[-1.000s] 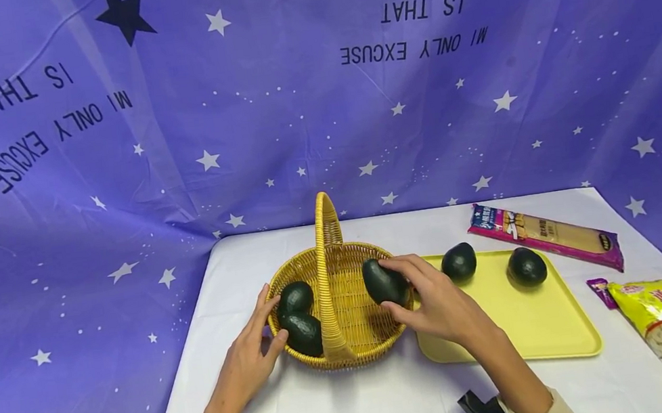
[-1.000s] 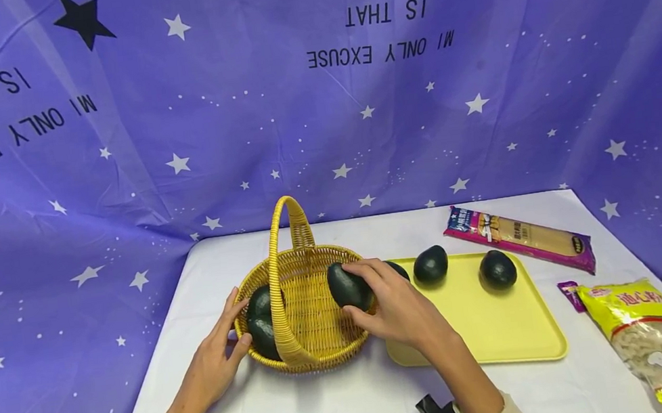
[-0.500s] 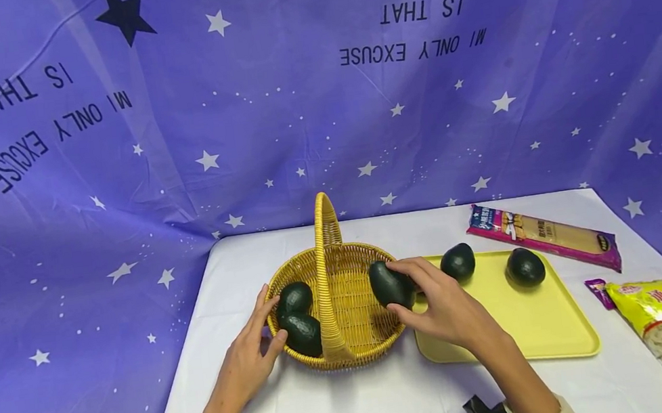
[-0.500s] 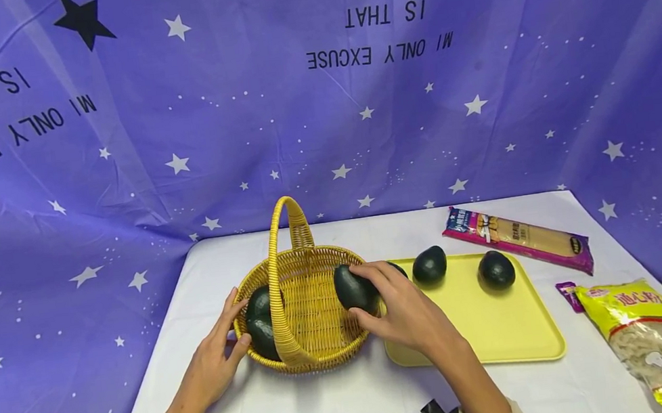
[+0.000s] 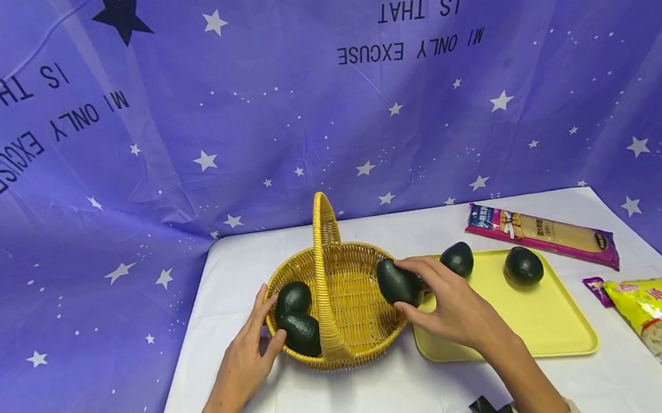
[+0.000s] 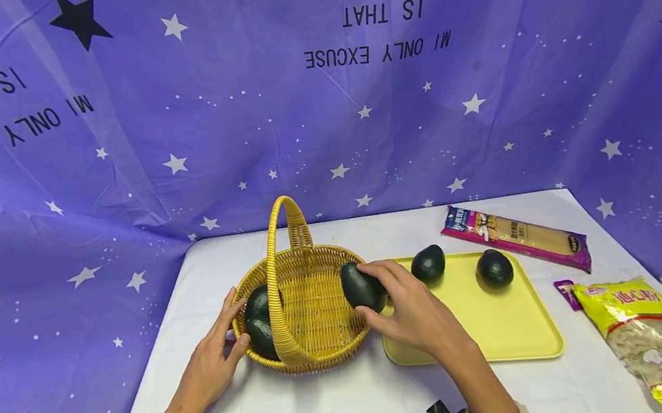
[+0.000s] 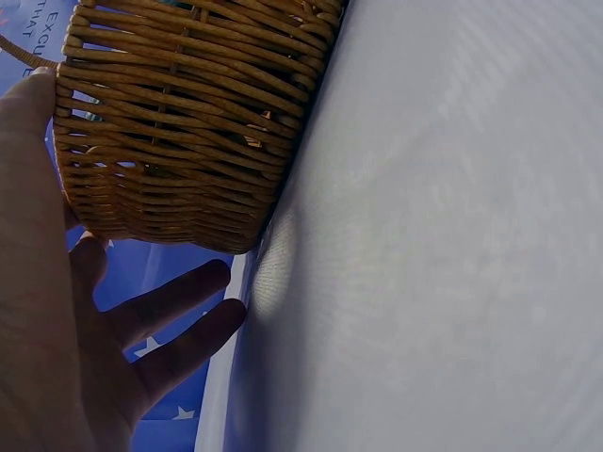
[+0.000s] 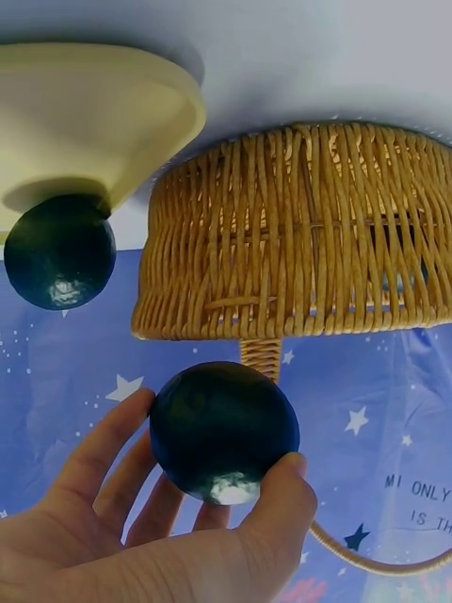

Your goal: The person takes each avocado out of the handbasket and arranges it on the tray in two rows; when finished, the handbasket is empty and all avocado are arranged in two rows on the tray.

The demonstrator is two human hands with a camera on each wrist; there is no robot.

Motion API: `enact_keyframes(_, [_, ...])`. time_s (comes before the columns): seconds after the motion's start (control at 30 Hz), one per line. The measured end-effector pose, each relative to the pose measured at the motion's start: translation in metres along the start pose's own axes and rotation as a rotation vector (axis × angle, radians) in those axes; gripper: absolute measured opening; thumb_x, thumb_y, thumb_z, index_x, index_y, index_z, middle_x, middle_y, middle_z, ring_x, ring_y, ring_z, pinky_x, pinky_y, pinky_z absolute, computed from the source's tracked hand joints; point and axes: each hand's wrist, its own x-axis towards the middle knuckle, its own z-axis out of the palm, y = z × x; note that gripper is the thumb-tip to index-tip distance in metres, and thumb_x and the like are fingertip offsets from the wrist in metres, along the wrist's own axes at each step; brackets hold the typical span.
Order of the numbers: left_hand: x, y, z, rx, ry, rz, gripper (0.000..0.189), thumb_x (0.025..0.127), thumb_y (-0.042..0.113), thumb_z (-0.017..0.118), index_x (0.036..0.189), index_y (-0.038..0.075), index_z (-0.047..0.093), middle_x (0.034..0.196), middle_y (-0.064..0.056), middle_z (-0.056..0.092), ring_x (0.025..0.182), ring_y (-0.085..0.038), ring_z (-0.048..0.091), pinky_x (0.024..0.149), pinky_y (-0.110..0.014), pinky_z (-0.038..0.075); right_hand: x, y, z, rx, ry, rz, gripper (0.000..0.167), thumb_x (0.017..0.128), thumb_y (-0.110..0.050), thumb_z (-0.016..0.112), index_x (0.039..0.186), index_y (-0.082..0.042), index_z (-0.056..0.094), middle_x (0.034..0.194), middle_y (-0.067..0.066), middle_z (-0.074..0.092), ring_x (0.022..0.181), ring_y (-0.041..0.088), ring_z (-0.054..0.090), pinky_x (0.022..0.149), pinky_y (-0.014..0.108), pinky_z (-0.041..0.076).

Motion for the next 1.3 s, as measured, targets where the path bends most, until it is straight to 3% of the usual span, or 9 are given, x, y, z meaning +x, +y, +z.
enact_keyframes(0.1, [0.000, 0.000, -0.001, 0.002, 0.003, 0.001, 0.069, 0.108, 0.038, 0.063, 0.170, 0.030, 0.035, 0.179, 0.007, 0.023, 0.096, -0.009, 0.064, 0.084, -0.047, 0.056, -0.001, 0.001, -0.001, -0.004, 0.007, 0.005, 0.069, 0.084, -0.026, 0.092, 0.144, -0.008, 0.063, 0.139, 0.008, 0.067, 0.128, 0.025, 0.064, 0.092, 0.043, 0.063])
enact_keyframes(0.37, [0.001, 0.000, 0.000, 0.015, 0.009, 0.009, 0.070, 0.107, 0.039, 0.065, 0.170, 0.030, 0.035, 0.178, 0.011, 0.026, 0.089, -0.006, 0.057, 0.076, -0.037, 0.051, -0.007, 0.004, -0.004, -0.011, 0.014, 0.021, 0.069, 0.083, -0.025, 0.091, 0.144, -0.009, 0.063, 0.141, 0.007, 0.066, 0.129, 0.025, 0.064, 0.098, 0.044, 0.061])
enact_keyframes(0.8, [0.002, -0.001, -0.001, 0.042, 0.033, 0.041, 0.070, 0.106, 0.037, 0.067, 0.169, 0.026, 0.038, 0.177, 0.008, 0.030, 0.085, -0.008, 0.055, 0.072, -0.034, 0.048, -0.016, 0.007, -0.012, 0.024, 0.038, 0.052, 0.069, 0.083, -0.019, 0.092, 0.144, -0.010, 0.062, 0.137, 0.005, 0.065, 0.112, 0.019, 0.070, 0.080, 0.040, 0.065])
enact_keyframes(1.3, [0.002, 0.000, -0.001, 0.047, 0.033, 0.034, 0.069, 0.107, 0.038, 0.066, 0.169, 0.027, 0.039, 0.178, 0.008, 0.028, 0.084, -0.010, 0.054, 0.072, -0.034, 0.047, -0.024, 0.010, -0.016, 0.023, 0.042, 0.089, 0.068, 0.083, -0.019, 0.093, 0.144, -0.010, 0.064, 0.135, 0.004, 0.066, 0.110, 0.019, 0.071, 0.080, 0.035, 0.065])
